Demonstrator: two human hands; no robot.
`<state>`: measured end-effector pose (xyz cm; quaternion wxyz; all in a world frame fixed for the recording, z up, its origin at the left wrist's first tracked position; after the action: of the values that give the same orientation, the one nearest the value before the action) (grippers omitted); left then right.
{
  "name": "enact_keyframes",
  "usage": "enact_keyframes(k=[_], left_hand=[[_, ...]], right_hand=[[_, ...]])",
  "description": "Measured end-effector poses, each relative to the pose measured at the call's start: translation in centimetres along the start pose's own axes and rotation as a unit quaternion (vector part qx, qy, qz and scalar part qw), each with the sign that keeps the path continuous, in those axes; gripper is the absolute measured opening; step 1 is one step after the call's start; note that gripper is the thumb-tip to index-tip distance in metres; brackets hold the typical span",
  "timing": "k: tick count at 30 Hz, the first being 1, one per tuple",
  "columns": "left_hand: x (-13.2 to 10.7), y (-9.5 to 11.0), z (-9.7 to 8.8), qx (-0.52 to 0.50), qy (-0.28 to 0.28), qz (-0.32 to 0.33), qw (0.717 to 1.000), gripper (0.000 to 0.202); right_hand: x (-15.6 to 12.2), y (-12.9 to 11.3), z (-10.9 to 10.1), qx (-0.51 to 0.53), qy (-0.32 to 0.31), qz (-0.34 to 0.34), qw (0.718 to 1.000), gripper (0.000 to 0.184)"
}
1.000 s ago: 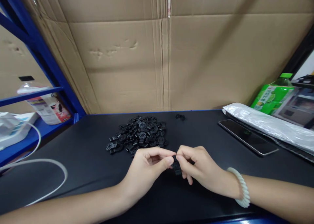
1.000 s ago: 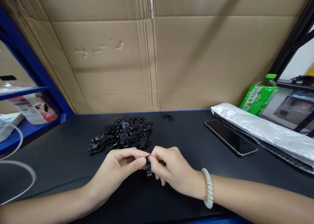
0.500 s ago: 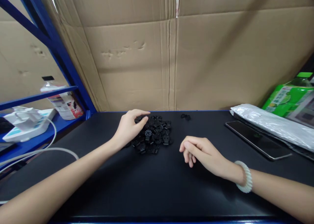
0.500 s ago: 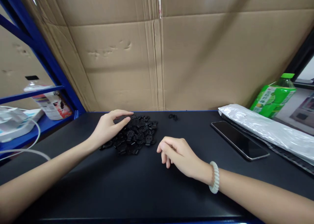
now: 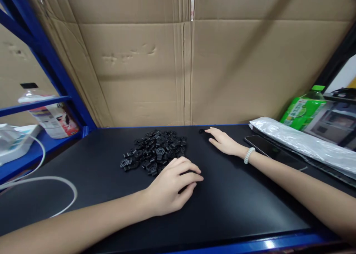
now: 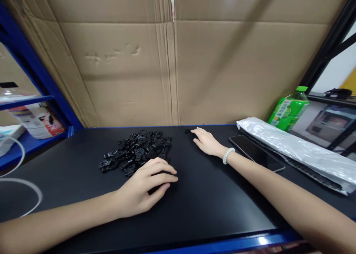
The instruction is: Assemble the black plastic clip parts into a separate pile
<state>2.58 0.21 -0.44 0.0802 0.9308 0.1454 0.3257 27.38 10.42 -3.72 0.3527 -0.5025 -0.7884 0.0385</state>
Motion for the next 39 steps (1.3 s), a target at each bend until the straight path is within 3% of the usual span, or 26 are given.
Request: enact_keyframes(k=[4,7,14,19,23,28,32,36,39], left_hand=[[0.0,0.1,-0.2,-0.021,0.001,0.007,1.0,0.026],[-0.1,0.2,-0.4,-0.065,0.035,-0.002,0.997,0.026],[-0.4,-0.7,-0.7,-0.142,0.126,-0.138,0.972,0.022],[-0.5,-1.3,-0.1,-0.301,0.108,-0.233,0.918,0.058],[-0.3,-1.1,0.1,-0.353,0.104,-0.251,0.895,0.056],[-0.2,-0.9,0.0,-0.358,0.123,-0.26,0.888,0.032],[-0.6,-1.1,-0.2,-0.317,0.16,-0.279,0.892,0.009],[-0.8,-1.1,-0.4,-0.302,0.169,-0.291,0.892,0.006],[-0.7,-0.9,-0.4,-0.309,0.162,-0.289,0.892,0.007]], right_hand=[[0.0,-0.6,-0.5,0.045,0.045,0.027,0.998,0.027],[-0.2,-2.3,-1.4,0.094,0.081,0.051,0.991,0.022],[-2.6,-9.4,-3.3,0.234,0.05,0.039,0.97,0.022],[-4.0,-12.8,-3.7,0.23,0.003,-0.013,0.973,0.009],[-4.6,-13.5,-2.8,0.224,-0.007,-0.037,0.974,0.01],[-4.8,-13.3,-1.7,0.293,-0.023,0.027,0.955,0.004],[-5.1,-13.4,-1.2,0.354,-0.079,0.074,0.929,0.024],[-5.6,-13.7,-0.4,0.334,-0.156,0.097,0.925,0.024],[-5.9,-13.9,-0.1,0.321,-0.158,0.094,0.929,0.022]])
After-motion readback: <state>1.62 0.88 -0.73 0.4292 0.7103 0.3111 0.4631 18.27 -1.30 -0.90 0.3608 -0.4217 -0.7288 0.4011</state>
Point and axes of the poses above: each hand's wrist, its own x-axis towards the middle knuckle, its own z-axis out of the palm, y = z × x, the point moved 3 cm from there along x, towards the middle knuckle, and after that the axes turned 5 degrees about y, right-handed, at the moved point
